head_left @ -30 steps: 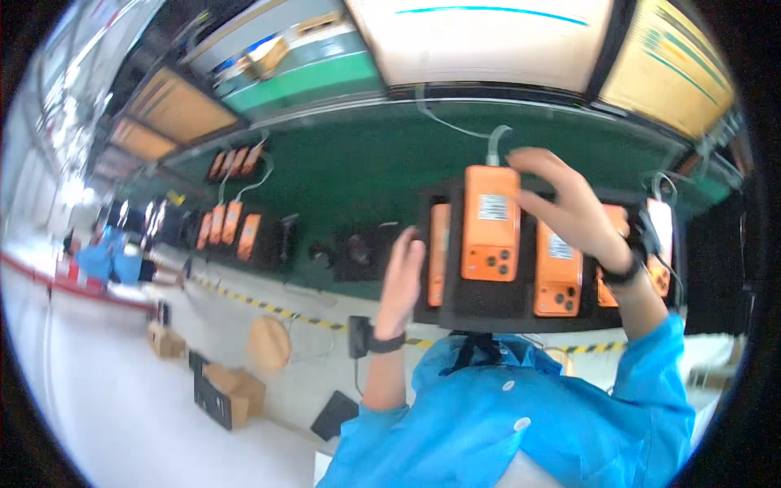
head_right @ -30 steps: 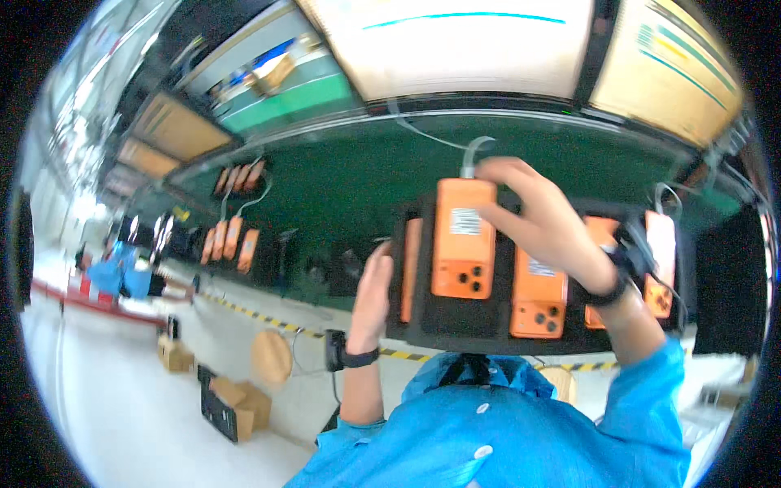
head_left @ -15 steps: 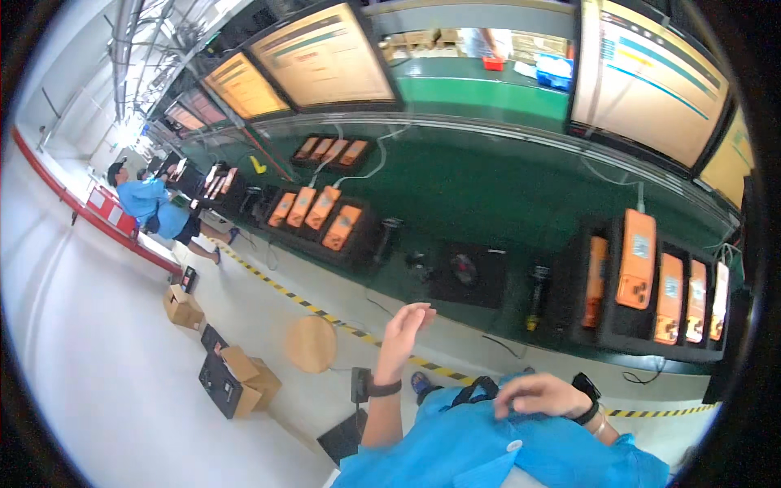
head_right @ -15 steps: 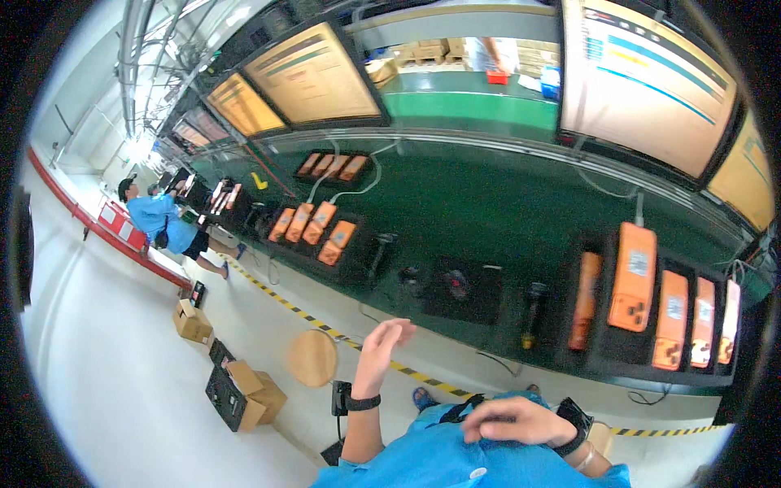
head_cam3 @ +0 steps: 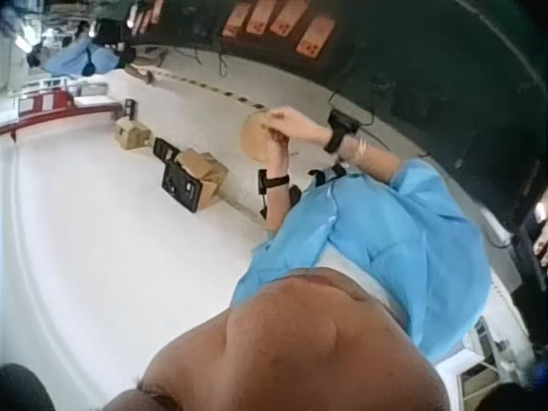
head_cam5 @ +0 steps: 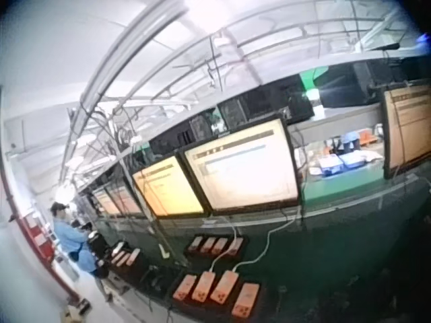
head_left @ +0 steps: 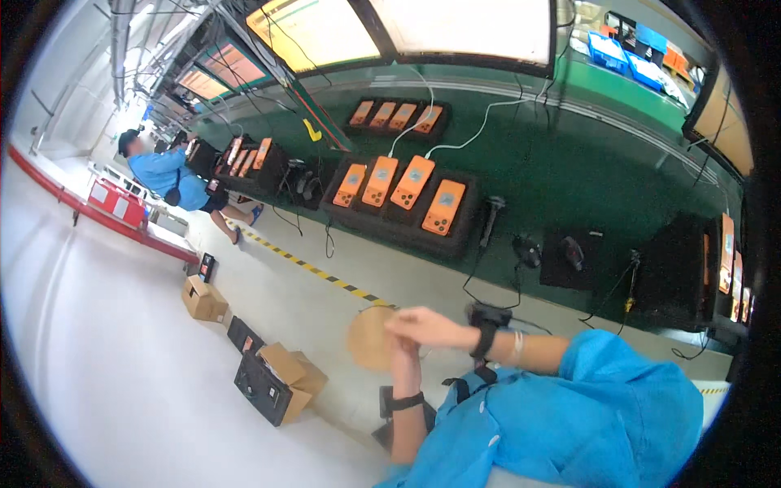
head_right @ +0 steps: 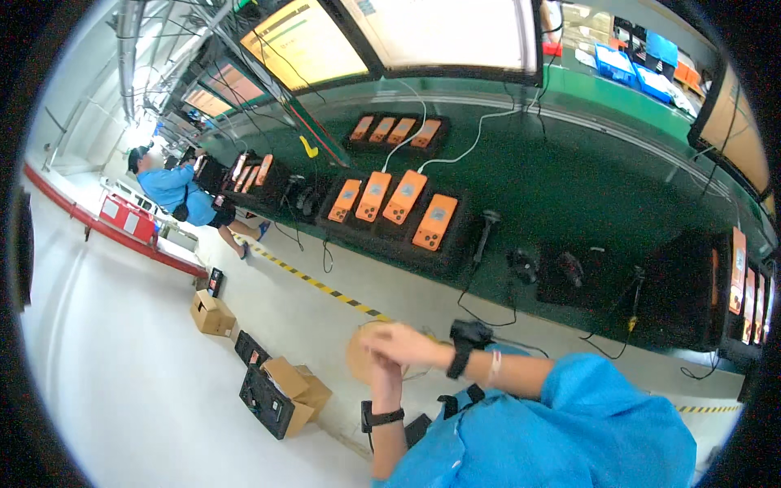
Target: Scanning barcodes on electronic handheld devices and plugging in cables for testing and charging at a factory workstation.
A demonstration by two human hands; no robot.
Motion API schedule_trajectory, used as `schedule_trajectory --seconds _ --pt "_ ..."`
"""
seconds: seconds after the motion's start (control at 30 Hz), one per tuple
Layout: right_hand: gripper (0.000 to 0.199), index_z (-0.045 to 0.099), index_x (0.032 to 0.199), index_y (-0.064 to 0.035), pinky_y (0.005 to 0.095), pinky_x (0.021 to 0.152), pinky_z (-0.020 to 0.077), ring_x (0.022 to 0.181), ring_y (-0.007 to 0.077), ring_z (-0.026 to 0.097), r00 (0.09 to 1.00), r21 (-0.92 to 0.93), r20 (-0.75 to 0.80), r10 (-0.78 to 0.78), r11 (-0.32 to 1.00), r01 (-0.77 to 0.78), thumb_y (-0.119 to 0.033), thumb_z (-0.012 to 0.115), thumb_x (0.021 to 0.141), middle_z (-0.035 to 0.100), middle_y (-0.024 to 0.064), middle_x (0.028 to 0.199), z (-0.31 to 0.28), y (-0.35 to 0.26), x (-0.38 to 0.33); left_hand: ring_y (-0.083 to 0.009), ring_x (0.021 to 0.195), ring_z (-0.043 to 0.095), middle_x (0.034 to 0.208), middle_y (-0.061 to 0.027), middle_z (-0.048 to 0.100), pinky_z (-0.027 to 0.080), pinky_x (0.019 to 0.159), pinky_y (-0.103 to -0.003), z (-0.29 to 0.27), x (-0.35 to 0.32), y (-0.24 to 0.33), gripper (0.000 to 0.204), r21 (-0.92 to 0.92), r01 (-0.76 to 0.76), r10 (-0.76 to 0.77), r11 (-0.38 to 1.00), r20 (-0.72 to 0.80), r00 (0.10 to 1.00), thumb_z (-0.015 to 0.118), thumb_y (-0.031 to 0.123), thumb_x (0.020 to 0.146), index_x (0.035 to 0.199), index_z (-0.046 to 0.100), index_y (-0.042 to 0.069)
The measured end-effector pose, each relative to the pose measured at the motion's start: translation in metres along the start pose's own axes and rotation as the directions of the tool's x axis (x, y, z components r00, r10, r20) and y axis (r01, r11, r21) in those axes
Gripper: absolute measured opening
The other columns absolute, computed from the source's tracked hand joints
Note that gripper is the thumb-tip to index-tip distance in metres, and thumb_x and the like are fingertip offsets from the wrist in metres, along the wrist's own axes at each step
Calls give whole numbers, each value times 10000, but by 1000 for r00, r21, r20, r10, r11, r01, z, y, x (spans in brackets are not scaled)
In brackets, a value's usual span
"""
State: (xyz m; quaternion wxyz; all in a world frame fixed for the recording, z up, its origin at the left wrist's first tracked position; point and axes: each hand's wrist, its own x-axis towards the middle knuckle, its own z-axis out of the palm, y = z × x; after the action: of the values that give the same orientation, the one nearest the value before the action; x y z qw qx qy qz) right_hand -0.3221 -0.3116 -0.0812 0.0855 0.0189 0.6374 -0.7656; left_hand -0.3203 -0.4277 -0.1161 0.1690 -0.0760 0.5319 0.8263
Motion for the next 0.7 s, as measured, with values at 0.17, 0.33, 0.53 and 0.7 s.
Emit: schedule_trajectory --seconds 0.17,0.33,0.53,0.7 --pt "328 642 926 33 349 749 508 851 226 652 810 -231 -535 -241 964 134 -289 583 910 685 139 927 -99 33 138 -149 851 606 925 -73 649 482 785 -302 -31 91 23 240 261 149 -189 954 138 972 499 237 996 1030 608 27" --pt "255 635 913 -2 439 791 451 943 351 580 231 -672 -740 -632 712 -206 -254 618 879 607 218 1015 -251 57 223 -171 846 624 916 -92 667 486 784 -310 -62 182 21 256 503 115 -179 856 82 980 501 233 982 1011 623 10" --pt "342 631 804 -2 428 763 460 747 319 621 369 -232 -929 -33 828 -511 -328 608 907 613 160 717 -310 33 278 -179 838 627 900 -105 671 474 778 -298 -40 295 27 297 711 146 -299 688 94 950 530 264 952 990 626 -14" --pt "382 559 760 21 420 577 462 648 352 625 312 -333 -913 -262 921 -202 -322 581 927 606 193 684 -284 34 289 -145 823 606 904 -68 662 474 744 -280 39 386 34 225 679 -345 -120 648 538 834 514 190 982 1036 615 -4"
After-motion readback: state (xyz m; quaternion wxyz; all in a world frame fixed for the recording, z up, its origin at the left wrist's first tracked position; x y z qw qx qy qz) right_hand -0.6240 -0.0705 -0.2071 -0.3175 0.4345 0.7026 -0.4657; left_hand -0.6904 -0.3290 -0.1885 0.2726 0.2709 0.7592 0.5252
